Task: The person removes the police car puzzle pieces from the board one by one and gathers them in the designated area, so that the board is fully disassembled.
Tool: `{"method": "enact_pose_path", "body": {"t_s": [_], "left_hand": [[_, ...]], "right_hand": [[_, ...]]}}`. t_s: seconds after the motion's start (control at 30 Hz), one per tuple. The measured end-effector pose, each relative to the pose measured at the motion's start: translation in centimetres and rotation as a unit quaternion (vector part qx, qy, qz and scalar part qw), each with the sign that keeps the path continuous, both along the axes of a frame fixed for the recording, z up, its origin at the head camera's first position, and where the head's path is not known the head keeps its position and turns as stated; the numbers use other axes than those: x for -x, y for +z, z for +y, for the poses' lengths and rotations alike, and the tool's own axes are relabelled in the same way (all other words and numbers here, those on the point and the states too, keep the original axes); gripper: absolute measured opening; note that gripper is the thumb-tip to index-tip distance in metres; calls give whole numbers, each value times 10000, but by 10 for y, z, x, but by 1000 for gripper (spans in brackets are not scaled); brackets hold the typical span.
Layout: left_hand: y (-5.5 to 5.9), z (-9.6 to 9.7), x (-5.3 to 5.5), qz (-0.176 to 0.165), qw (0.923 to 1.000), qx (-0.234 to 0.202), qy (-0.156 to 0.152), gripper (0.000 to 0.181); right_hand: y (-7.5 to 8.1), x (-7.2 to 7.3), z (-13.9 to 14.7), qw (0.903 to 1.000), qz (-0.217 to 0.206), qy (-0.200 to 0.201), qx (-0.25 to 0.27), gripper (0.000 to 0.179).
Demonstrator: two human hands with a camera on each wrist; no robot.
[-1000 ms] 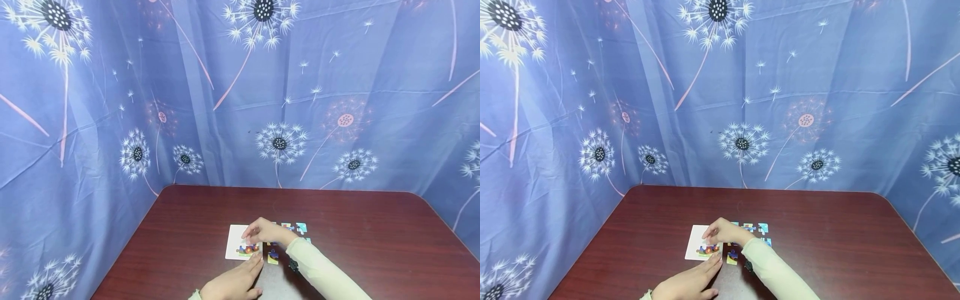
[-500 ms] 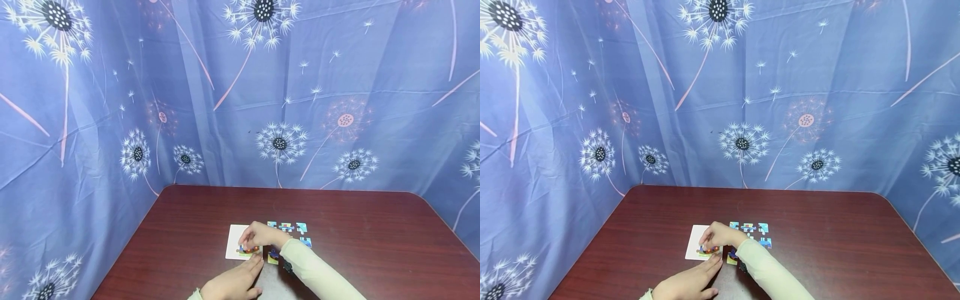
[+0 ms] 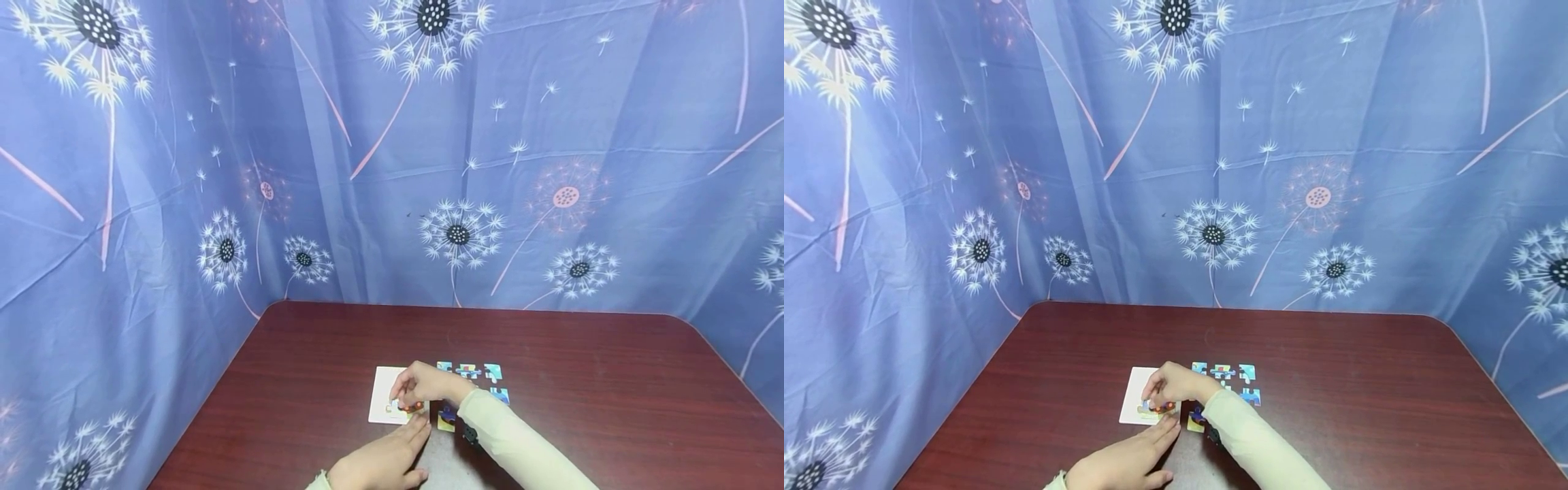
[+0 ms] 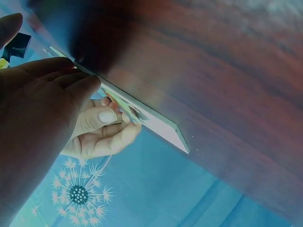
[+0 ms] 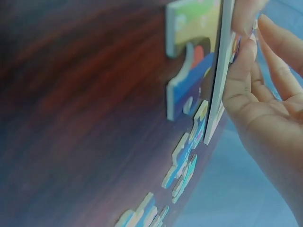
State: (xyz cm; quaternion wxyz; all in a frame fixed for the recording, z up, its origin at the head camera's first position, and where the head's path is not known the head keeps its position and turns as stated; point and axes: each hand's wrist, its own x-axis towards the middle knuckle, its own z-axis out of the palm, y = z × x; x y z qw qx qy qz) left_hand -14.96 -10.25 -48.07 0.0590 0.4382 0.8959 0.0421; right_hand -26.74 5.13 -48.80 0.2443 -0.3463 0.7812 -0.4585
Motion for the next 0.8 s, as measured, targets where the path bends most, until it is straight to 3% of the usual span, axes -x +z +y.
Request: {"method": "enact_pose_path", "body": {"t_s": [0.2,0.43,0.63,0.8], "left_hand": [[-1,1,1,25,10000,-43,27,63],[-4,1,1,-227,9997,-42,72,65],[-3,2,0,96,9999,5,31,65],[-2,2,-1,103,9999,-41,76,65]], "right_hand": [[3,-2,2,10000,11,-52,54,17],[4,-2,4,9994,-268,-75,218,22],[5,2,8,9991,-225,-154,334,25],[10,6,16,9993,0,-263,271,25]]}}
